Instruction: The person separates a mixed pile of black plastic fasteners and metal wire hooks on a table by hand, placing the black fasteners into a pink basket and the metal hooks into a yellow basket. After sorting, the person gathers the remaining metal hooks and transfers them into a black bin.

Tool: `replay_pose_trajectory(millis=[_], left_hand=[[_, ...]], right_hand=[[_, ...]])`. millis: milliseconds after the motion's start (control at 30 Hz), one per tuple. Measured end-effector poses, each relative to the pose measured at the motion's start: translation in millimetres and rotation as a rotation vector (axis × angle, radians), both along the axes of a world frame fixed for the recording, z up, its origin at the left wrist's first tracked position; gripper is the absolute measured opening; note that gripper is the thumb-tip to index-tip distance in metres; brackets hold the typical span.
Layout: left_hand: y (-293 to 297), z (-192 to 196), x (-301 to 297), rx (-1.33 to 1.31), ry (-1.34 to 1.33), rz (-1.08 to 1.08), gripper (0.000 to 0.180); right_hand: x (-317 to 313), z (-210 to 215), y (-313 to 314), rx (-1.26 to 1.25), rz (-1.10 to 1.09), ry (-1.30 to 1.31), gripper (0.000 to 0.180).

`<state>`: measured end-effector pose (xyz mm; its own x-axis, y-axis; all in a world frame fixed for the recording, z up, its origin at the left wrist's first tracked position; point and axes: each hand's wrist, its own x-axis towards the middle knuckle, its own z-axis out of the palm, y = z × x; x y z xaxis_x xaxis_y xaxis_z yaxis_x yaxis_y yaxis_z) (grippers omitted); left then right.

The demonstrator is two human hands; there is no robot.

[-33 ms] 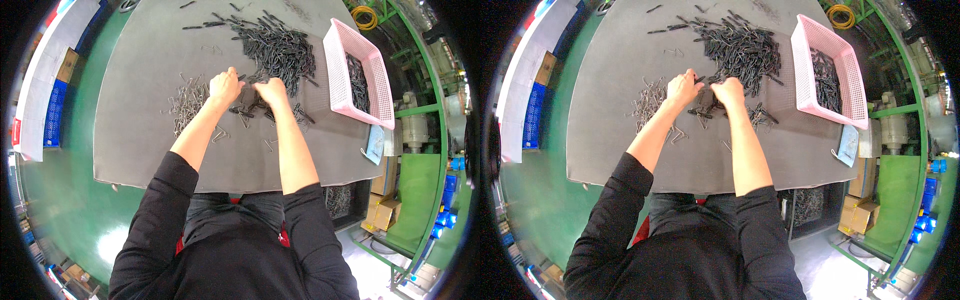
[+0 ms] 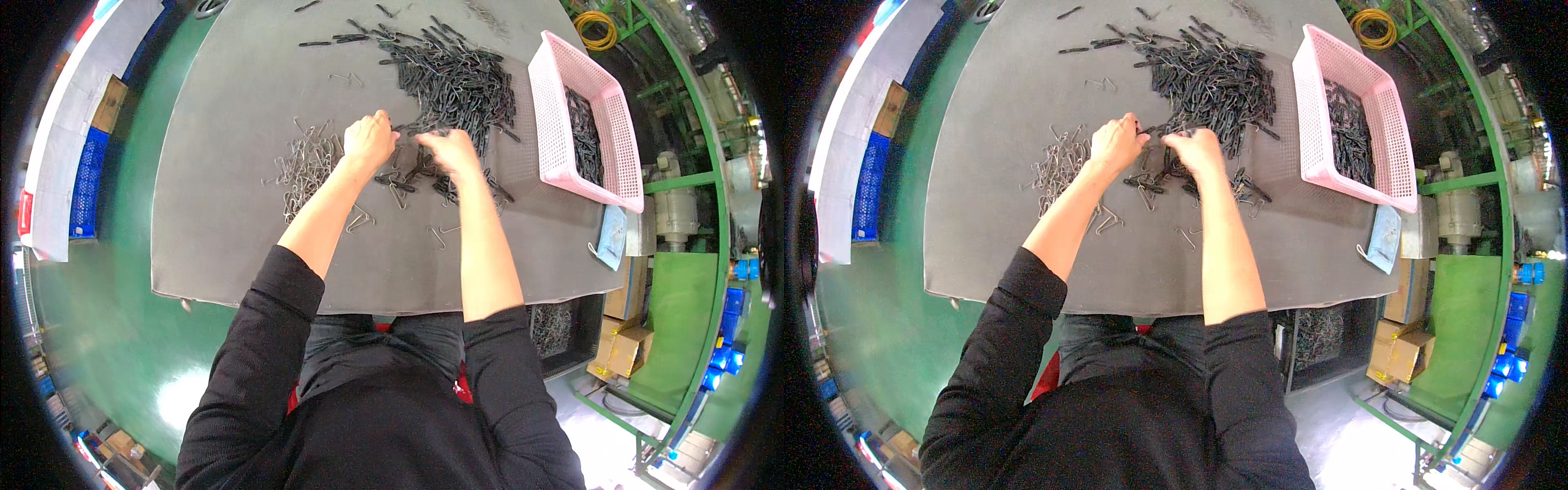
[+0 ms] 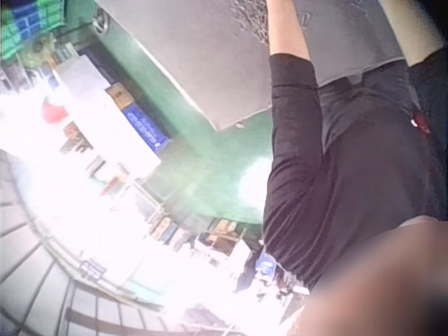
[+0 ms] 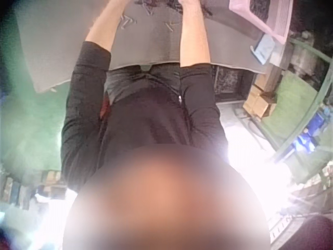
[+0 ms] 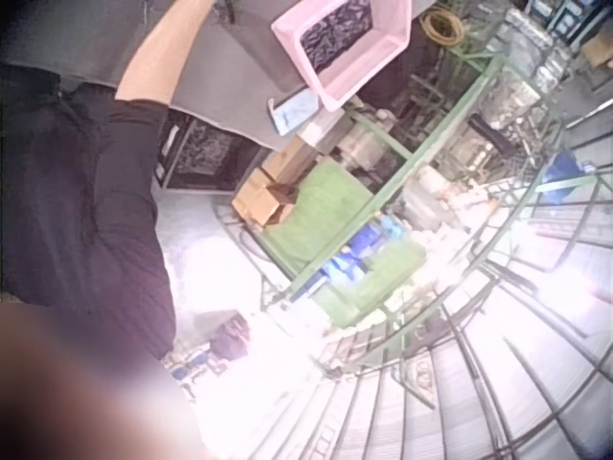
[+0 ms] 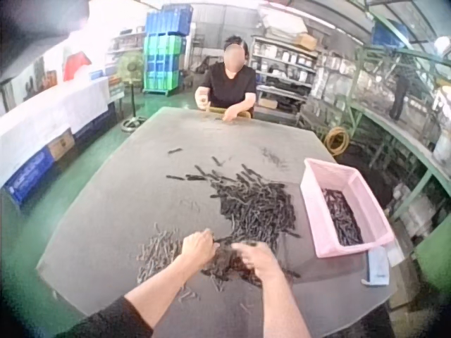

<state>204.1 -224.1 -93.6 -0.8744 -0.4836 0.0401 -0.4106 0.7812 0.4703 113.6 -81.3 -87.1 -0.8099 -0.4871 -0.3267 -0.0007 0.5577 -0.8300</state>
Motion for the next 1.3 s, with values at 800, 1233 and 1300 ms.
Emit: replay_pose_trajectory(millis=[800, 1233, 1300], left_hand=[[20.0, 33.1, 73.2, 0.275, -0.012, -0.166, 0.026], [5.6, 22.0, 88.9, 0.421, -0.161, -0.182, 0.025], [-1.1, 34.5, 91.9, 0.575, -0.162, -0.110, 0.025]], right_hand=[[19.7, 29.4, 27.6, 0.036, 0.392, 0.654, 0.013], [11.5, 21.4, 26.1, 0.427, 0.703, 0.901, 0.016], [8.0, 30.8, 33.5, 0.421, 0.673, 0.804, 0.019]])
